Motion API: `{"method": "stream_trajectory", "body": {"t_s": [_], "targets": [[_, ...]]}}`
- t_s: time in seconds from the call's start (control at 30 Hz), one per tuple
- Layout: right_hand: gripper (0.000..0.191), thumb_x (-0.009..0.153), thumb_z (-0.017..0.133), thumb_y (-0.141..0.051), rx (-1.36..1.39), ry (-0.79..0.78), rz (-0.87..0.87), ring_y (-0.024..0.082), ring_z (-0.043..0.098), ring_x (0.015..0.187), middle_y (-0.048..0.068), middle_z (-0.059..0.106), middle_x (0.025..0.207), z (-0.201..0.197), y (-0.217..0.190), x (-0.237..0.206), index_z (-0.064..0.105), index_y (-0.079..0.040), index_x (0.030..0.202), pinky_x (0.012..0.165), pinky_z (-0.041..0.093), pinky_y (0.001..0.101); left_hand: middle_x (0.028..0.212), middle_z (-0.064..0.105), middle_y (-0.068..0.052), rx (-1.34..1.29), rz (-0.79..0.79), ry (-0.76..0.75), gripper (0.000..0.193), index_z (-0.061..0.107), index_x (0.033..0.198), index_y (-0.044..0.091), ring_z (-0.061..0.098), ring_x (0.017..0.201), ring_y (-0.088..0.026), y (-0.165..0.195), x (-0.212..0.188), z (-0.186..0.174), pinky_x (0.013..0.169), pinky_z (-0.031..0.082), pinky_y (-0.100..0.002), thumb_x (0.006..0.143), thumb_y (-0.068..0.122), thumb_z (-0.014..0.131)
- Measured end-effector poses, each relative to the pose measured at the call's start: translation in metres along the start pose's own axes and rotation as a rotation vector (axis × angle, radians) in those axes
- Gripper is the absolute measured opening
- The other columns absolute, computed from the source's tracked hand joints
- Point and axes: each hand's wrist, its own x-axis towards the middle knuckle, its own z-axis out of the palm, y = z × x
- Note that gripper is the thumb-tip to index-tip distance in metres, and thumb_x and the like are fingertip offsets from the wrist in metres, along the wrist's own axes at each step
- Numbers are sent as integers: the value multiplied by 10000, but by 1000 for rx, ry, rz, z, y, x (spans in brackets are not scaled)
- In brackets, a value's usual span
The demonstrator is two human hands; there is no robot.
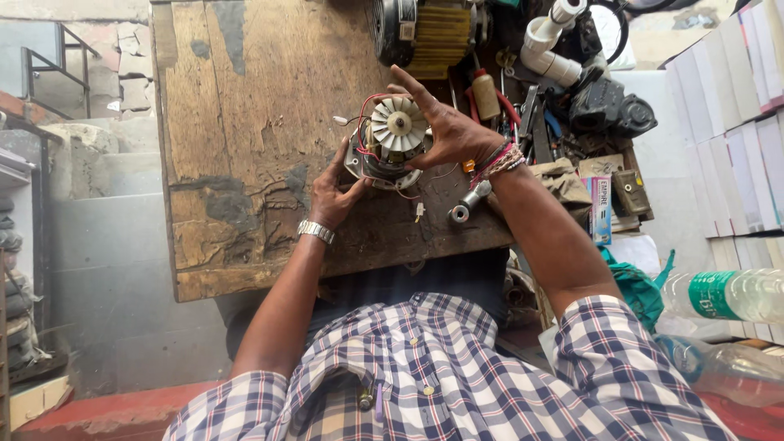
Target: The person disassembles a ceiling fan motor, removes the fan blades, and then reassembles the motor into the fan housing. The person handles the motor, fan blades, and housing, and uses tools like a screwdriver and pliers.
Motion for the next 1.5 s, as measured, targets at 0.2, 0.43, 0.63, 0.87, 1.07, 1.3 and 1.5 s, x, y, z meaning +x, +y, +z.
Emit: {"method": "stream_trajectory", "body": {"t_s": [0.2, 0.43, 0.63, 0.87, 1.07, 1.3, 1.5], "targets": [[1567, 562, 1059, -321, -157, 281, 49, 357, 433, 1513, 203, 498, 1568, 12, 3, -13, -64, -227, 1651, 1250, 315, 531, 1374, 667, -161, 37, 125, 43, 889, 320, 1606, 187, 700, 1188, -243, -1, -1, -3, 933, 636, -378, 878, 150, 827], [1522, 610, 1040, -304, -93, 266, 28, 361, 460, 1510, 203, 515, 1579, 17, 12, -14, -61, -225, 1658, 1286, 333, 547, 1313, 710, -147, 167, 102, 44, 895, 319, 1602, 236, 740, 1117, -234, -10, 1, -8, 907, 641, -370, 876, 252, 842], [1392, 708, 984, -155, -100, 162, 23, 336, 503, 1494, 172, 532, 1568, 7, 10, -12, -12, -231, 1678, 1302, 366, 506, 1164, 762, -124, 198, 47, 47, 886, 344, 1601, 251, 773, 1033, -204, -17, -2, -8, 872, 662, -363, 871, 234, 845], [1373, 719, 972, -160, -93, 74, 71, 325, 480, 1500, 163, 497, 1595, 0, 4, -7, -12, -225, 1674, 1308, 338, 492, 1208, 748, -133, 178, 111, 46, 892, 329, 1610, 247, 763, 1051, -203, -25, -2, -7, 871, 663, -367, 878, 227, 840], [1366, 710, 1007, -178, -226, 204, 60, 396, 198, 1574, 265, 194, 1692, 1, -6, -31, 24, -180, 1658, 1300, 219, 512, 1237, 739, -121, 144, 83, 69, 844, 352, 1608, 248, 790, 997, -204, -34, -7, 3, 841, 672, -354, 905, 251, 820], [345, 958, 693, 2, 300, 1105, 418, 184, 695, 1079, 115, 704, 1205, 89, 22, -91, 660, -11, 1302, 978, 609, 332, 1496, 544, -201, 390, 316, 133, 802, 375, 1601, 210, 601, 1332, -394, -36, -9, 7, 1037, 564, -441, 929, 268, 809], [316, 950, 673, -3, 413, 958, 537, 155, 733, 967, 104, 740, 1129, 125, 40, -88, 676, -1, 1266, 874, 631, 274, 1539, 522, -200, 363, 256, 100, 811, 359, 1613, 196, 592, 1350, -369, -31, -9, 9, 1058, 550, -450, 931, 255, 793]]}}
